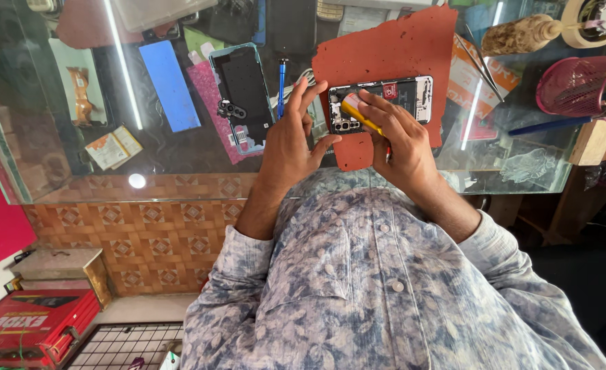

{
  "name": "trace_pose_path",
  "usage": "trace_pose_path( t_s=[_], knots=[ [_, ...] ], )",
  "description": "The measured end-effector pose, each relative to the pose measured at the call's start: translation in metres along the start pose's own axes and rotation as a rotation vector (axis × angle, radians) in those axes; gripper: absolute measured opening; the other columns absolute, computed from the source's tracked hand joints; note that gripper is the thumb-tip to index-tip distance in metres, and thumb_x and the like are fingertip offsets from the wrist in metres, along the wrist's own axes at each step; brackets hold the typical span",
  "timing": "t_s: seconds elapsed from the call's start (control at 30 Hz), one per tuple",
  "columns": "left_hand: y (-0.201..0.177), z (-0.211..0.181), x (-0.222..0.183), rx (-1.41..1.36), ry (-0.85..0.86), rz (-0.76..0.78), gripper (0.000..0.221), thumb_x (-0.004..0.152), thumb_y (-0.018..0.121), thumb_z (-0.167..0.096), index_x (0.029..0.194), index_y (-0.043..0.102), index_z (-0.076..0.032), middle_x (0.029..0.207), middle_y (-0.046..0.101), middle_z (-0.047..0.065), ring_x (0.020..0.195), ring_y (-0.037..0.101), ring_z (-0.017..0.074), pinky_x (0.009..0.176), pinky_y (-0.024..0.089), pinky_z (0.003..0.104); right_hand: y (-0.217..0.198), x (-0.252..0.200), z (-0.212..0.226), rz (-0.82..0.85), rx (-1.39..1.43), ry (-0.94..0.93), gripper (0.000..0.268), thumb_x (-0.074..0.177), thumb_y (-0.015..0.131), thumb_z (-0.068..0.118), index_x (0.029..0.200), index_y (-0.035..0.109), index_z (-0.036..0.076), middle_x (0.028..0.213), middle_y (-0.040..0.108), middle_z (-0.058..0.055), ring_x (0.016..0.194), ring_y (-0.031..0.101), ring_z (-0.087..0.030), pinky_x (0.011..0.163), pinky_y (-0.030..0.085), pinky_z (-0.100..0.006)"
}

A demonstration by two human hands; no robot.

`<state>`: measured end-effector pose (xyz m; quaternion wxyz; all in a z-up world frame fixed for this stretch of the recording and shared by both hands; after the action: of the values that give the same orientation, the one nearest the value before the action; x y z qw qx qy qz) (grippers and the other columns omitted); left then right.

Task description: The person applies a substance to the internal components of a disassembled smartphone using a yellow tool. They then place a blue back cover onto the device, press it into place, and secure it by wrapping two yellow rubber bands around the phone.

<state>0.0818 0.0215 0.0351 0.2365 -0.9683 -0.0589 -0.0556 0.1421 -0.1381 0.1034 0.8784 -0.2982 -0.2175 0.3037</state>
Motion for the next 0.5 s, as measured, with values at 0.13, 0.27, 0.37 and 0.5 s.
trace_pose_path(
  t_s=[0.13,0.27,0.37,0.5],
  knots=[
    [0.0007,0.0004,0.0001,-0.003,-0.003,0.021,0.104,0.093,0.085,-0.033,0.158,0.013,0.004,0.159,0.052,0.006,0.07,0.055,0.0162,0.067,0.054,0.027,0.0039,0.0015,-0.0011,0.004,-0.025,-0.012,0.056,0.083,0.058,-0.021,0.135,0.058,0.0,0.142,0.062,-0.02,0.118,0.069,-0.037,0.095,0.059,-0.042],
    [0.0004,-0.001,0.0,-0.009,0.011,0.021,0.102,0.093,0.086,-0.031,0.158,0.015,0.004,0.159,0.051,0.006,0.071,0.057,0.0166,0.068,0.055,0.028,0.0061,0.0024,-0.0015,-0.003,-0.064,-0.025,0.062,0.077,0.055,-0.022,0.135,0.059,0.0,0.142,0.062,-0.019,0.12,0.069,-0.037,0.097,0.06,-0.042],
    [-0.0003,-0.0022,0.0003,-0.02,0.015,0.022,0.102,0.092,0.086,-0.028,0.158,0.015,0.004,0.16,0.051,0.006,0.071,0.056,0.0168,0.068,0.055,0.028,0.0073,0.003,-0.002,0.01,-0.08,-0.028,0.064,0.075,0.054,-0.022,0.135,0.059,0.0,0.142,0.062,-0.02,0.117,0.069,-0.037,0.095,0.059,-0.043],
    [-0.0003,-0.0025,-0.0004,-0.026,0.017,0.024,0.102,0.092,0.087,-0.026,0.159,0.015,0.002,0.16,0.05,0.007,0.072,0.057,0.0165,0.069,0.056,0.028,0.0083,0.002,-0.002,0.015,-0.068,-0.032,0.065,0.075,0.056,-0.022,0.135,0.058,0.0,0.143,0.062,-0.02,0.106,0.07,-0.034,0.09,0.059,-0.042]
  ],
)
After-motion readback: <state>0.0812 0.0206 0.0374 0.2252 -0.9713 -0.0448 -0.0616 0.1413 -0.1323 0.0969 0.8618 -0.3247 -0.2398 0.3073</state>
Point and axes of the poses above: each hand's wrist, its own x-axis towards the middle knuckle, its own y-axis out of the palm, z = x × y, the point moved 8 cm from there along x, towards the middle knuckle
